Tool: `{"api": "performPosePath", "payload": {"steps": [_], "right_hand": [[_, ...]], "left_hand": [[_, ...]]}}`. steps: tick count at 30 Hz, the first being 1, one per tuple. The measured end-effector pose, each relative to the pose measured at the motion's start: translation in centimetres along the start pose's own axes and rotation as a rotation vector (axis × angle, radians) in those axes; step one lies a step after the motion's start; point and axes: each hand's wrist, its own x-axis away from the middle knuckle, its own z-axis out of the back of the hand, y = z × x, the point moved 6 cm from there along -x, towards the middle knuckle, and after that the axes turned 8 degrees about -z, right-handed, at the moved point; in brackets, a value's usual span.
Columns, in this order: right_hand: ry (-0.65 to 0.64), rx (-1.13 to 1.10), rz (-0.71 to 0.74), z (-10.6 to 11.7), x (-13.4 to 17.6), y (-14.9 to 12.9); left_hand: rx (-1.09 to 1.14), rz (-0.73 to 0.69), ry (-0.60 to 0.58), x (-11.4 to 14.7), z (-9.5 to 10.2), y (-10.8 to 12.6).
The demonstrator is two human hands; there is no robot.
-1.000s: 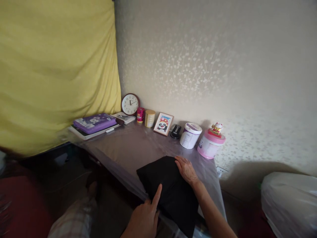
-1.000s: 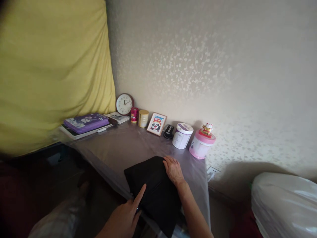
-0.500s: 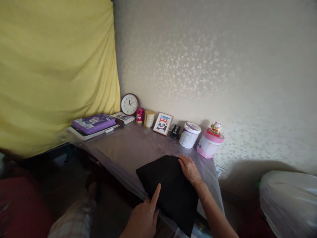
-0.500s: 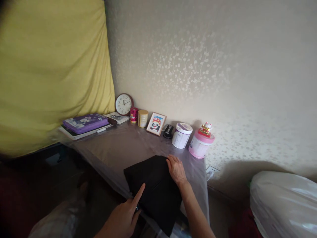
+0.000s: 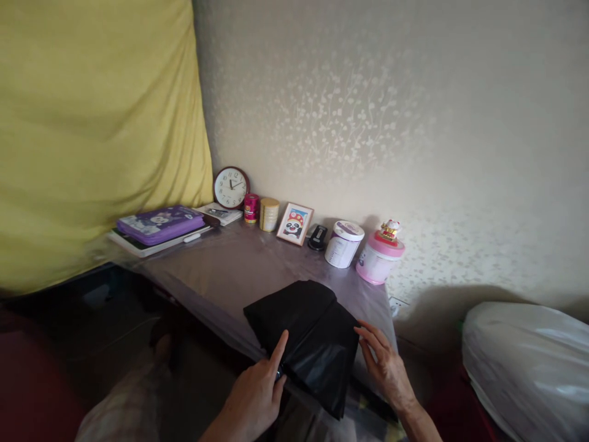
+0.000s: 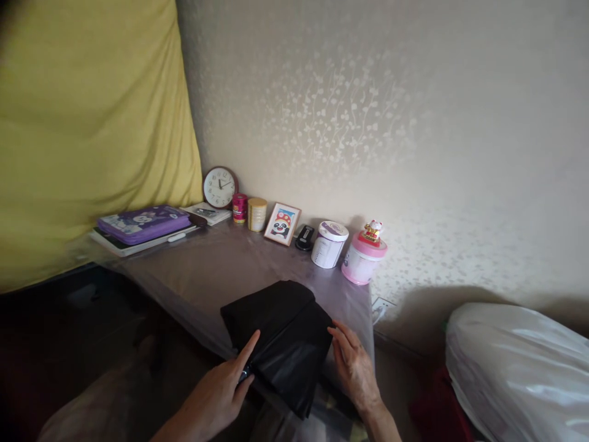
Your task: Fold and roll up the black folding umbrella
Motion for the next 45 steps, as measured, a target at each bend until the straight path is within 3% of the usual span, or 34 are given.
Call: {"api": "performPosePath", "payload": {"steps": [11,19,27,37,45], "right_hand": [[-0.136,-0.049,0.086,-0.5,2.7,-3.1],[-0.116,-0.081,0.106,0.0,2.4,-4.8],[-0.262,-0.115,0.134,-0.6,2.9,-5.9],[-0.222,-0.093,0.084,-0.5,2.8,-5.2],[-0.171,-0.176,0.056,0.3,1.0,-5.9]], "left_hand": [[0.000,-0.007,0.011,-0.1,-0.2,-0.1],[0.003,0.004,0.007,0.0,-0.2,-0.1],[0.014,-0.004,0.032,-0.1,-0.5,-0.4],[0.020,0.010,0.027,-0.1,-0.3,-0.5],[0.047,-0.002,0.039,-0.1,-0.3,-0.5]]}}
